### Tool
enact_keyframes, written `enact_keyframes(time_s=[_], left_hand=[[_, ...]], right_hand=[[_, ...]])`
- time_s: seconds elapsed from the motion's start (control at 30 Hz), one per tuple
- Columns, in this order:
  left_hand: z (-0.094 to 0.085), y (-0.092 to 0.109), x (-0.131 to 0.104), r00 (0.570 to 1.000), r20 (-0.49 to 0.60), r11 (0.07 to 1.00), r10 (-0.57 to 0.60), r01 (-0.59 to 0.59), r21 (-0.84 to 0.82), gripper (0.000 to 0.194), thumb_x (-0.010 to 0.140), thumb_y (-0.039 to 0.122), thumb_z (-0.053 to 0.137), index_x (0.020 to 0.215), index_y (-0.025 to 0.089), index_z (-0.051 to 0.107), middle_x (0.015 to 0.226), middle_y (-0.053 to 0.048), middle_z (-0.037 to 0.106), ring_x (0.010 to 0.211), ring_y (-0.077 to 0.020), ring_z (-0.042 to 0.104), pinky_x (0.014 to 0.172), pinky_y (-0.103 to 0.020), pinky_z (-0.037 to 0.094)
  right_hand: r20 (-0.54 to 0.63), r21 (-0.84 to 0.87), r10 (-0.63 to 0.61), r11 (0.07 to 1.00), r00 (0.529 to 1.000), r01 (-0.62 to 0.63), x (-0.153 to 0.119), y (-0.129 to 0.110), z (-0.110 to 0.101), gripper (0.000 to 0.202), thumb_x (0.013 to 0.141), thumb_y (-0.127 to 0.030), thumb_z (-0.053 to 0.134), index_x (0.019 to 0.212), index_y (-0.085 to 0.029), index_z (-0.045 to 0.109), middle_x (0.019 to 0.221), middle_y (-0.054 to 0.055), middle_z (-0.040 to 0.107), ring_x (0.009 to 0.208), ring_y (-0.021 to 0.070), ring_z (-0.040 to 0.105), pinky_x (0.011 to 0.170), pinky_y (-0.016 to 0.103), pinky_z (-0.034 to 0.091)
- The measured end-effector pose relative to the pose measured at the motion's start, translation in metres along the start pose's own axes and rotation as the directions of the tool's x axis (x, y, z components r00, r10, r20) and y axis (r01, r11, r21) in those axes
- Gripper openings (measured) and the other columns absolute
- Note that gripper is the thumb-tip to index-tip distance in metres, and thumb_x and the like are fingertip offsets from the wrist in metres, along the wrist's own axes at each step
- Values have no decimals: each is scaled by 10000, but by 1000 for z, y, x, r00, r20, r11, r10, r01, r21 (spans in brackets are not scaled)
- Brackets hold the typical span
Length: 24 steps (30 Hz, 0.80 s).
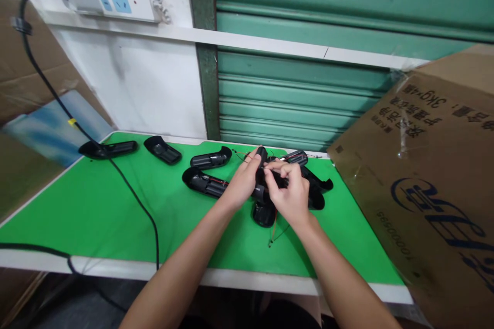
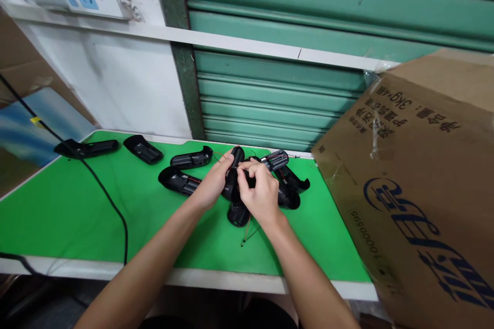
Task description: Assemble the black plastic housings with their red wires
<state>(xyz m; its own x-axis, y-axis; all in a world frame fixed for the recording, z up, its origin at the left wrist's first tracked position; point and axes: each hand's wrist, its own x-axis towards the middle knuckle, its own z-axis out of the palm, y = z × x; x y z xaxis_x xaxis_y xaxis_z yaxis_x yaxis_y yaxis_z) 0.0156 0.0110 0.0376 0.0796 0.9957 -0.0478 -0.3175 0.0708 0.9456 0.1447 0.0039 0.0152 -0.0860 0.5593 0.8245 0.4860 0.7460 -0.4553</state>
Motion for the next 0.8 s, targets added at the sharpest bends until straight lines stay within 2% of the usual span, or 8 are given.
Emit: enact_keyframes(time_s=[0.2,0.33,0.43,0.63,0.73,0.8], left_hand=[[1,0,-1,1000,2,1000,-13,13,-19,446,1011,342,492,1417,178,578,1450,-91,620,1334,-238,581,1183,-365,386],[0,0,-3,999,0,997,47,-47,52,467,1009,372,513,1432,187,578,1459,-88,614,1363,-250,555,1195,-364,369],[-1,1,-6,992,19,980,128,-129,150,476,1014,378,516,1460,217,563,1484,-63,596,1379,-244,537,1209,-357,344],[-4,2,-13,949,90,879,303,-314,359,510,1041,362,453,1529,217,483,1559,-51,522,1450,-210,452,1249,-334,253],[-5,2,-13,941,101,862,322,-336,380,502,1036,371,470,1521,244,494,1568,-35,514,1458,-212,442,1255,-341,239],[-5,4,-13,951,104,884,291,-309,352,498,1032,376,478,1514,253,502,1569,-27,513,1453,-217,449,1257,-350,241]], right_hand=[[-13,-101,-130,987,991,128,0,-2,0,262,926,-120,624,838,-267,425,865,28,747,860,206,760,927,498,615],[38,-180,-198,963,979,201,3,-3,-5,271,925,-108,625,832,-266,425,867,40,751,808,209,742,788,429,605],[96,-181,-202,959,975,216,5,-3,-9,267,927,-95,611,844,-263,421,881,51,736,780,207,709,692,373,556],[150,-164,-221,956,964,244,5,-3,-11,239,940,-84,553,844,-266,432,822,34,676,714,195,651,641,343,513],[169,-154,-207,960,964,233,5,-3,-10,240,942,-80,531,827,-266,431,801,29,662,697,194,640,638,344,508],[172,-130,-207,964,963,231,5,-3,-10,233,944,-77,521,835,-265,436,822,35,667,725,197,650,655,345,520]])
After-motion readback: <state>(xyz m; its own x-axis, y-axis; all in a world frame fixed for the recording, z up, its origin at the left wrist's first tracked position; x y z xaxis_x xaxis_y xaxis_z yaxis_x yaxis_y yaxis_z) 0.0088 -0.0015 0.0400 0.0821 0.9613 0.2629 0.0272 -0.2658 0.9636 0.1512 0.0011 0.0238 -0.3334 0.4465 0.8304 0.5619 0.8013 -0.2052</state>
